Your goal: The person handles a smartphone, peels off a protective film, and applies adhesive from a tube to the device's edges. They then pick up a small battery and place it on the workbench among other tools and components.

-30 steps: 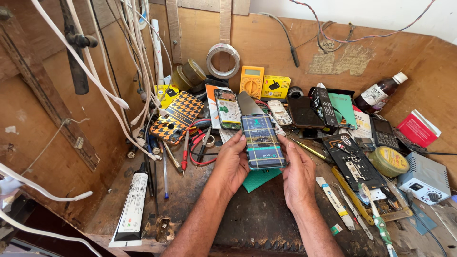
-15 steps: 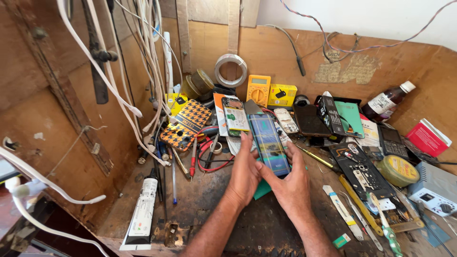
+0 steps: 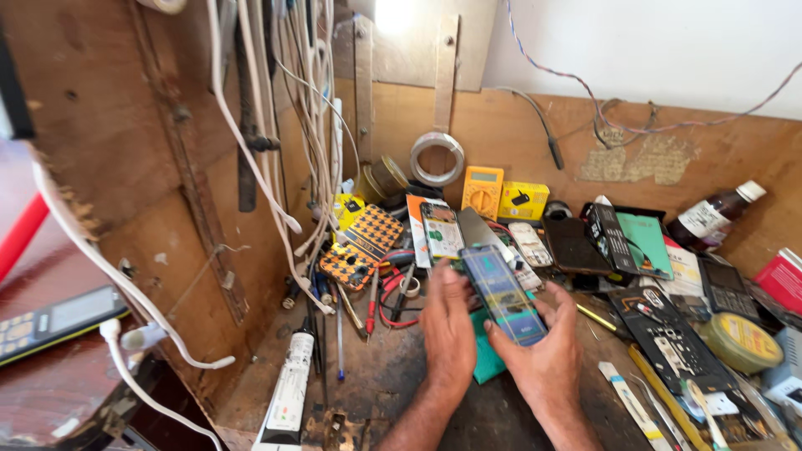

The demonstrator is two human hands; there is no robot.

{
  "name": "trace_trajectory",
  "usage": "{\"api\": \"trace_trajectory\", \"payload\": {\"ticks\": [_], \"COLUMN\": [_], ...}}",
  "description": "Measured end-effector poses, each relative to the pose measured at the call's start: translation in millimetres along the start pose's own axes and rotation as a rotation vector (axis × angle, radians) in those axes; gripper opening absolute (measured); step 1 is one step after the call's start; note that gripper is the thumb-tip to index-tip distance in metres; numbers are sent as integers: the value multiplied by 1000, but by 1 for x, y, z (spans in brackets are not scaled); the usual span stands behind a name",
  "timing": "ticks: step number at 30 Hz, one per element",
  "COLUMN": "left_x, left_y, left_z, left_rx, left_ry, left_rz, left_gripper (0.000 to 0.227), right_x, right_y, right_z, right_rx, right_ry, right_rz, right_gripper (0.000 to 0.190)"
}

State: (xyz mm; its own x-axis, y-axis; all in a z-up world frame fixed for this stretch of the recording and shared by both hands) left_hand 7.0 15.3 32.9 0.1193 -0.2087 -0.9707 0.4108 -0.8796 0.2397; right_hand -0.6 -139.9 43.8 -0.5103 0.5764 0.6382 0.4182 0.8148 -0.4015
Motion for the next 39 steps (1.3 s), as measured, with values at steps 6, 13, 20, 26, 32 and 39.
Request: {"api": "trace_trajectory", "payload": {"ticks": [6, 13, 20, 26, 32, 39], "left_x": [-32, -33, -33, -27, -25, -31], "left_y": [-34, -54, -60, -66, -68, -45], "left_z": [8, -6, -22, -26, -20, -16], "left_rx": [-244, -271, -188, -186, -206, -118], "left_ry": [265, 248, 302, 285, 376, 333], "left_rz": [3, -223, -277, -305, -371, -402], "left_gripper": [35, 22, 21, 19, 20, 24], "right_x": [8, 8, 4, -2, -3, -5], "right_y": [4, 12, 13, 14, 15, 14], "right_z": [1, 1, -2, 0, -2, 0], "right_rx": [153, 285, 270, 336, 380, 386], "right_ry": [1, 25, -52, 57, 0, -74], "right_rz": [29, 75, 61, -39, -153, -81], "right_gripper": [105, 109, 108, 102, 103, 98]}}
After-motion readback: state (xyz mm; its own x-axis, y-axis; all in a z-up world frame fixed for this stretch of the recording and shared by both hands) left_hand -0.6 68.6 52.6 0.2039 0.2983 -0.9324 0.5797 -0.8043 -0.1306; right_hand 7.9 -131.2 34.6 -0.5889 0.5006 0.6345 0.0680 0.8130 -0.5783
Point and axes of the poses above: each hand's wrist, its own z-axis away from the middle knuckle, its own y-axis out of the palm, x = y × z, the point moved 5 cm from there along -z, towards the middle knuckle, and after that the axes turned 14 degrees about -y, right-handed, at the moved point
